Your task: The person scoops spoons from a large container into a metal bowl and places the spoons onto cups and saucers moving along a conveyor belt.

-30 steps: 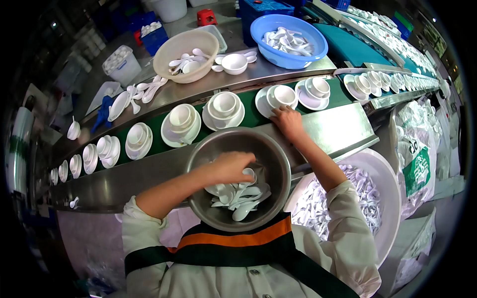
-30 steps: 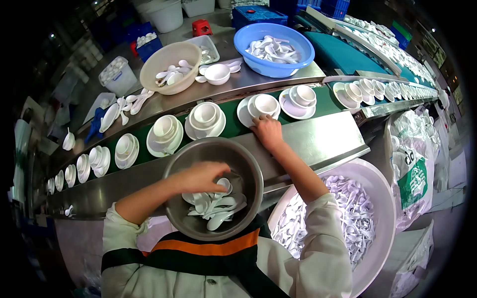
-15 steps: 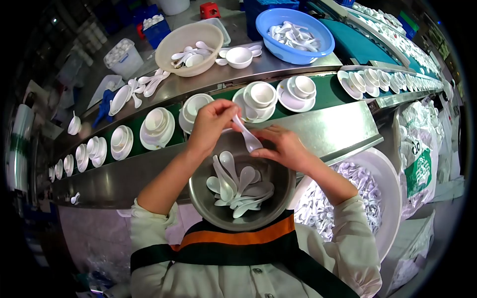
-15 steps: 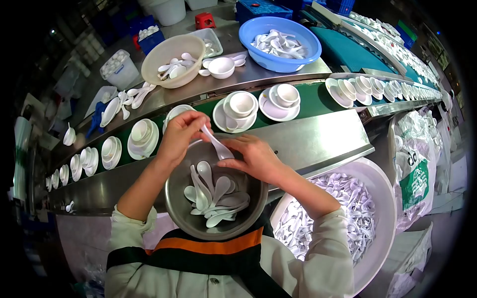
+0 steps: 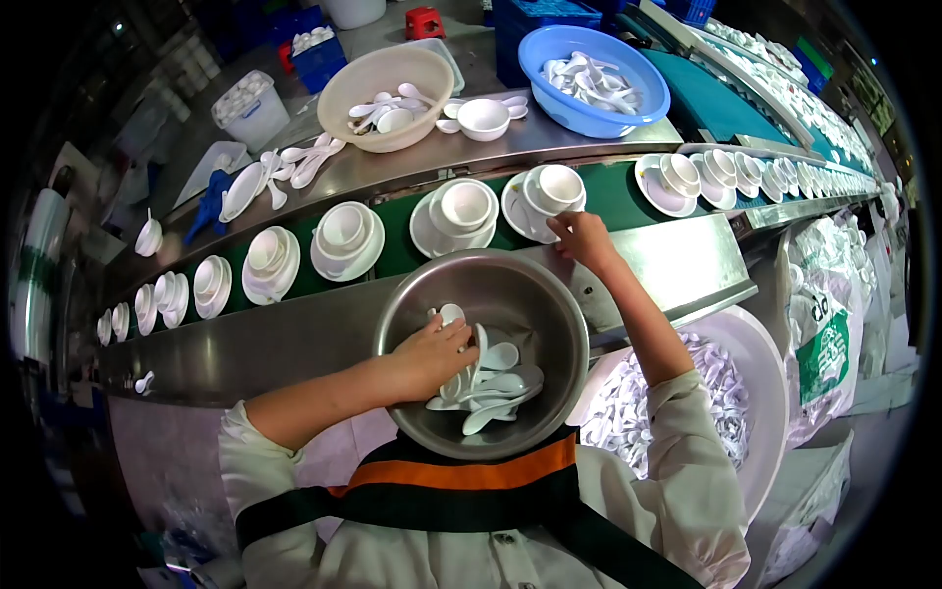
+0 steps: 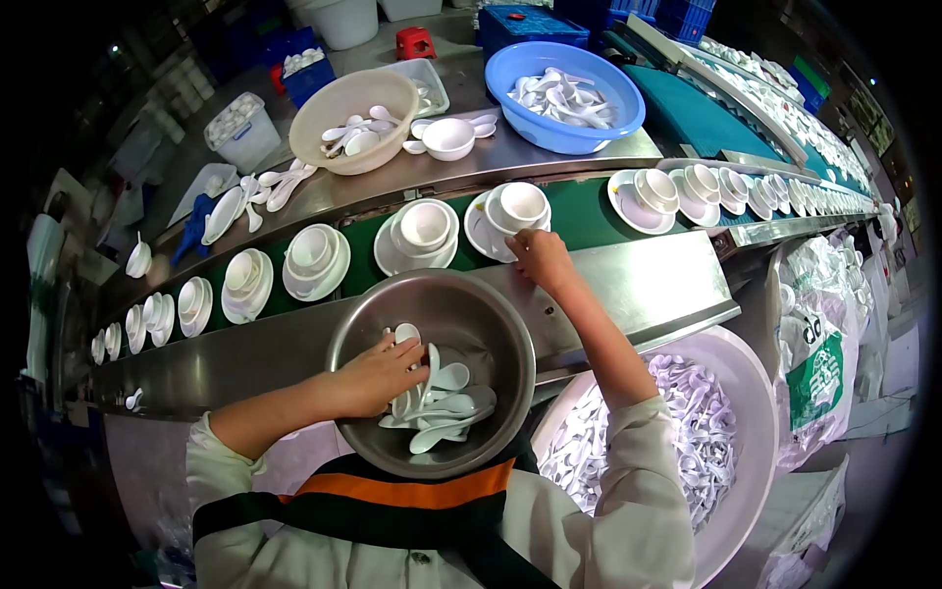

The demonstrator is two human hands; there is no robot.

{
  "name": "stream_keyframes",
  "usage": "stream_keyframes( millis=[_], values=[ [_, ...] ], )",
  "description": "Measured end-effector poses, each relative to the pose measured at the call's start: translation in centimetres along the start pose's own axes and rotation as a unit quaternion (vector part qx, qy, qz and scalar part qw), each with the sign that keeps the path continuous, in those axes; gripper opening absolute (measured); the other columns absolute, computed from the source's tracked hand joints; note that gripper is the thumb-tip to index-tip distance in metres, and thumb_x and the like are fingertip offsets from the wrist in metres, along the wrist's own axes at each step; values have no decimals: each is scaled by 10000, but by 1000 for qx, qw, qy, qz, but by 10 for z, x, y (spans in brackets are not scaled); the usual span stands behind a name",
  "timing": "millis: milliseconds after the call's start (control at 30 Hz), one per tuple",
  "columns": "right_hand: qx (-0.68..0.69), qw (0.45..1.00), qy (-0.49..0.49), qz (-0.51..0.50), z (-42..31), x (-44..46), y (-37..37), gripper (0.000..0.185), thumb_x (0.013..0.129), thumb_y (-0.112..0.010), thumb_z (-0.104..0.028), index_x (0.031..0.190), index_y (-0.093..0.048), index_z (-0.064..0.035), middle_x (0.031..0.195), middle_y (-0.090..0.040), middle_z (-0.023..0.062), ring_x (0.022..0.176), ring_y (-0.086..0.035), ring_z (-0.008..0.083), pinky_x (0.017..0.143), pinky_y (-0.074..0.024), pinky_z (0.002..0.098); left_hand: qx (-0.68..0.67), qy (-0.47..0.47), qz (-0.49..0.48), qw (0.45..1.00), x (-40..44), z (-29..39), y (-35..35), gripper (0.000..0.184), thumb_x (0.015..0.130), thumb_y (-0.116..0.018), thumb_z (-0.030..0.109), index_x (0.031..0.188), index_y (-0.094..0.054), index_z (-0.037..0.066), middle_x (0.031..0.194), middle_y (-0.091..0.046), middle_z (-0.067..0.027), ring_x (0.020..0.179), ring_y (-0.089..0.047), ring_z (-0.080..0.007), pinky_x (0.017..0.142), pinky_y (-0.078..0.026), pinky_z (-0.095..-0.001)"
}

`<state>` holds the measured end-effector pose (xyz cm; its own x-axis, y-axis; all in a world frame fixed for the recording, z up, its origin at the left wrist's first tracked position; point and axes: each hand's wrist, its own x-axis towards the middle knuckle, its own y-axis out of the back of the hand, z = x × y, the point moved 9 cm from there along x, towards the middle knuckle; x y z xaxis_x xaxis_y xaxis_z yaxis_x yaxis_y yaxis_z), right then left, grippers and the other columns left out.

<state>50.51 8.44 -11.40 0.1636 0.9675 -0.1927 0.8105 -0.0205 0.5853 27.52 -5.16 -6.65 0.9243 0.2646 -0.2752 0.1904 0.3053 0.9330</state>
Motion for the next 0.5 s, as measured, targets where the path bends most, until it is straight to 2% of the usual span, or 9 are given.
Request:
stream_keyframes(
  millis=[67, 167, 233, 267, 300, 367, 400, 433, 500],
  values=[
    [-241, 941, 193, 139, -50, -29, 15, 228, 822, -578, -249, 946, -628, -65, 795, -639, 140, 649, -629, 285, 596, -497, 356, 32, -9, 62, 997, -2, 0, -3, 427, 628, -628, 24, 1040, -518, 42, 1241, -397, -171, 1212, -330, -329, 957, -326, -464],
    [-112, 957, 262, 56, -108, -78, 21, 277, 808, -599, -264, 998, -606, -62, 876, -629, 138, 725, -620, 299, 648, -488, 376, -13, -34, 0, 999, 4, 4, 17, 299, 625, -620, 20, 917, -564, 45, 1075, -530, -168, 1119, -448, -300, 897, -368, -440],
    [-91, 941, 325, -35, -140, -114, 13, 298, 816, -595, -266, 1036, -594, -65, 899, -624, 141, 767, -620, 287, 667, -487, 371, -85, -5, -128, 988, 1, 4, 22, 225, 622, -634, 42, 841, -584, 51, 803, -606, -123, 889, -582, -278, 780, -429, -407],
    [-116, 917, 375, -72, -149, -131, 3, 315, 825, -589, -272, 1066, -585, -68, 901, -623, 142, 787, -622, 277, 675, -487, 366, -115, 2, -91, 989, 1, 4, 38, 240, 633, -649, 67, 863, -583, 54, 682, -612, -100, 734, -615, -290, 693, -468, -383],
    [-116, 917, 375, -72, -147, -139, -2, 315, 825, -589, -272, 1066, -585, -68, 901, -623, 142, 787, -622, 277, 675, -487, 366, -116, 2, -91, 989, 1, 4, 51, 240, 633, -649, 67, 863, -583, 54, 682, -612, -100, 734, -615, -290, 693, -468, -383],
    [79, 901, 332, -268, -141, -156, -27, 372, 848, -568, -296, 1145, -544, -73, 904, -623, 133, 791, -625, 246, 692, -485, 352, -287, 74, -80, 952, 2, -10, 73, 242, 670, -666, 120, 879, -578, 35, 771, -633, -111, 724, -628, -253, 633, -483, -351],
    [87, 900, 327, -274, -141, -157, -28, 412, 865, -552, -307, 1196, -504, -66, 885, -629, 121, 759, -616, 206, 701, -480, 325, -378, 45, 5, 925, 3, -15, 87, 264, 699, -673, 174, 899, -574, 32, 798, -637, -103, 723, -624, -183, 659, -480, -313],
    [140, 919, 215, -299, -131, -153, -26, 402, 872, -554, -272, 1205, -493, -56, 864, -631, 108, 735, -594, 153, 697, -473, 287, -424, 69, 26, 903, 3, -23, 90, 264, 722, -672, 190, 899, -569, 25, 777, -622, -72, 703, -597, -126, 643, -473, -276],
    [221, 922, 193, -251, -130, -149, -16, 363, 871, -564, -226, 1178, -508, -41, 810, -625, 64, 699, -572, 111, 653, -470, 263, -581, 86, -10, 809, 9, -28, 78, 227, 740, -658, 172, 881, -563, 23, 763, -611, -52, 700, -592, -116, 626, -470, -253]
  ],
)
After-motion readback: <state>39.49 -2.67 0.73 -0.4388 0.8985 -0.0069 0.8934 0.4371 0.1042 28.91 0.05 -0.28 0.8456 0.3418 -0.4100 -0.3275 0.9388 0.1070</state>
